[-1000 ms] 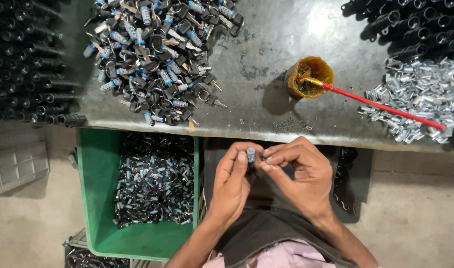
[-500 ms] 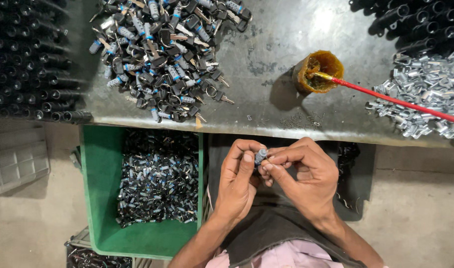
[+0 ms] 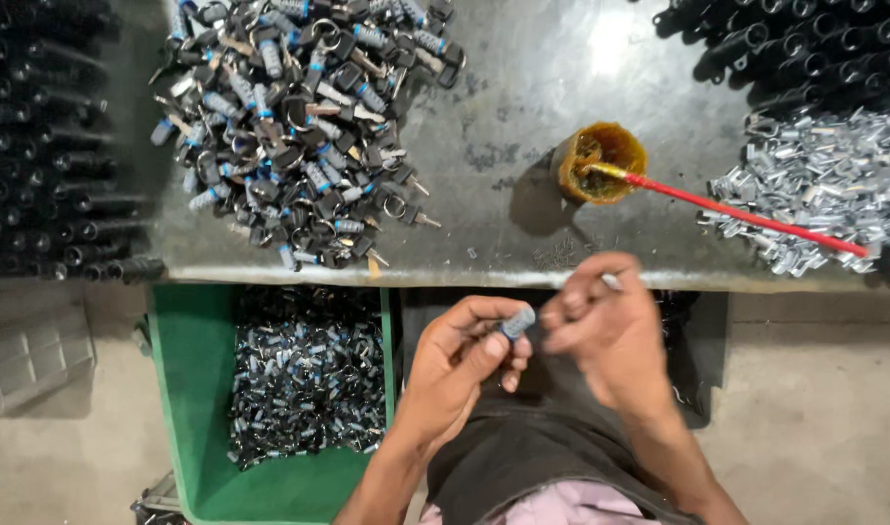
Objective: The person repeatedly picks up small lock cylinders and metal pins from a workbench, applies a brown substance to the pins using a red-handled brush, and inserts the pins into the cylinders. The person handles the items one at a time and places the assembled units into a green bin.
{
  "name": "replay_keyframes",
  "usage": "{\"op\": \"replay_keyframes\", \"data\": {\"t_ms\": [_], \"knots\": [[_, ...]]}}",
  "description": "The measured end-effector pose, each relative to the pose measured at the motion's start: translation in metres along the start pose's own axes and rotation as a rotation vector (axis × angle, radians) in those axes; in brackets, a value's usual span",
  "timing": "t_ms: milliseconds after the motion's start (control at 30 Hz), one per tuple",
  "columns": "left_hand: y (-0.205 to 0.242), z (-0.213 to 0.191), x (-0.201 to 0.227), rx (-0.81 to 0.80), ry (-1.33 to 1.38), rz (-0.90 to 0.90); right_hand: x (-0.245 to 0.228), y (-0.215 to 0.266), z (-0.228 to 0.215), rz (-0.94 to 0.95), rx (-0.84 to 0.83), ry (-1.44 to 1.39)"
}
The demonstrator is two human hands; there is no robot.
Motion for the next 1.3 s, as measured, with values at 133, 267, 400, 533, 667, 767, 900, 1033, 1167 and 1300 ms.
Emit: {"op": "replay_keyframes", "data": {"t_ms": [133, 267, 400, 533, 667, 767, 900, 1033, 1167, 1300], "knots": [[-0.015, -0.005, 0.014, 0.124, -0.034, 0.164, -0.057, -0.02, -0.041, -0.265, 0.228, 0.095], [-0.058, -0.004, 0.001, 0.147, 0.076, 0.165, -0.1, -0.022, -0.046, -0.55, 0.324, 0.805], [-0.095, 0.006, -0.002, 0.074, 0.304, 0.098, -0.107, -0.009, -0.042, -0.592, 0.268, 0.574], [-0.096, 0.015, -0.003, 0.018, 0.352, 0.056, -0.098, -0.001, -0.048, -0.51, 0.317, 0.345], [-0.093, 0.019, -0.002, -0.014, 0.362, 0.057, -0.107, -0.016, -0.025, -0.572, 0.312, 0.576], [-0.074, 0.016, -0.006, -0.064, 0.394, 0.088, -0.115, -0.025, -0.013, -0.403, 0.334, 0.845], [-0.016, -0.01, 0.028, -0.179, 0.261, 0.209, -0.087, -0.028, 0.009, -0.064, 0.026, 1.416], [0.051, -0.076, 0.069, -0.02, -1.088, 0.216, -0.032, -0.018, 0.029, -0.212, -0.29, 1.503], [0.092, -0.106, 0.094, 0.718, -2.199, -0.012, -0.009, -0.023, 0.028, -0.322, -0.368, 1.604], [0.058, -0.098, 0.099, 0.85, -1.533, 0.321, 0.0, -0.028, 0.032, -0.389, -0.429, 1.708]]}}
Point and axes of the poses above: each hand's wrist, its own y-axis away from the middle knuckle, its own z-axis out of the palm, x = y × z, the point moved 6 cm from there along -y, towards the middle knuckle, and after that the axes turned 12 degrees about -y, right-handed, at the moved point
